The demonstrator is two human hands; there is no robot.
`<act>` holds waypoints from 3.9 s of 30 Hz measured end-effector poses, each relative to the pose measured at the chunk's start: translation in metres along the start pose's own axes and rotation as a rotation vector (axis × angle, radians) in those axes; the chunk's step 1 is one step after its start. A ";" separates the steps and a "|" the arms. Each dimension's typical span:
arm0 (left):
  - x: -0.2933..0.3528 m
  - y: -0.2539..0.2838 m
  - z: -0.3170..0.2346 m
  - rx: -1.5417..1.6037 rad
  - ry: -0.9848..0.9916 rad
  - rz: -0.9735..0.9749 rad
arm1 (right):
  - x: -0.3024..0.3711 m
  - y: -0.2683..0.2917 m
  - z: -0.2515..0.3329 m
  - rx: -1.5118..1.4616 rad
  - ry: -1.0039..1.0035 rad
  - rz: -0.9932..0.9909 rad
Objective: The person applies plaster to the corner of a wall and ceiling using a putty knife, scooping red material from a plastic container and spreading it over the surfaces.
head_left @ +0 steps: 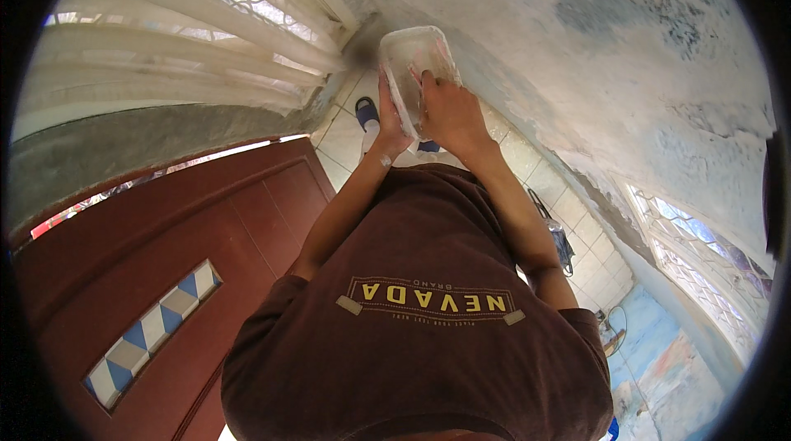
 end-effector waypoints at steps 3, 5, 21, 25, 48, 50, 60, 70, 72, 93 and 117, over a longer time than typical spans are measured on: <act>0.002 0.004 -0.004 -0.087 -0.057 0.105 | -0.009 0.009 -0.012 -0.092 0.023 -0.027; 0.004 0.002 -0.008 -0.039 -0.026 0.115 | -0.011 0.023 -0.021 -0.161 0.030 -0.063; 0.004 -0.013 -0.001 -0.002 -0.054 0.105 | -0.012 0.027 -0.025 -0.200 -0.063 -0.106; 0.003 -0.018 0.002 -0.004 0.008 0.041 | -0.009 0.005 -0.024 -0.117 -0.047 -0.110; -0.008 -0.005 0.012 0.006 0.084 0.088 | 0.017 0.014 -0.022 -0.221 -0.097 -0.236; -0.009 -0.006 0.012 0.001 0.094 0.095 | 0.019 0.026 -0.020 -0.318 -0.171 -0.311; -0.007 -0.020 0.017 -0.068 0.146 0.077 | 0.030 0.015 -0.032 -0.318 -0.163 -0.357; -0.005 -0.020 0.017 -0.035 0.150 0.096 | 0.034 0.018 -0.026 -0.290 -0.118 -0.350; -0.010 -0.004 0.017 -0.058 0.169 0.053 | 0.031 0.013 -0.026 -0.257 -0.047 -0.357; -0.008 -0.032 0.006 -0.057 0.087 0.105 | 0.037 0.007 -0.043 -0.193 0.069 -0.873; -0.013 -0.006 0.013 -0.120 0.172 0.067 | 0.072 0.008 -0.063 -1.194 -0.653 -0.680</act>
Point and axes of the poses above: each hand's wrist, its own x-axis away from the middle knuckle, its own y-axis out of the back of the hand, z = x × y, the point moved 1 cm from there along -x, towards the middle knuckle, and after that the axes turned 6 degrees about -z, right-handed, at the moved point
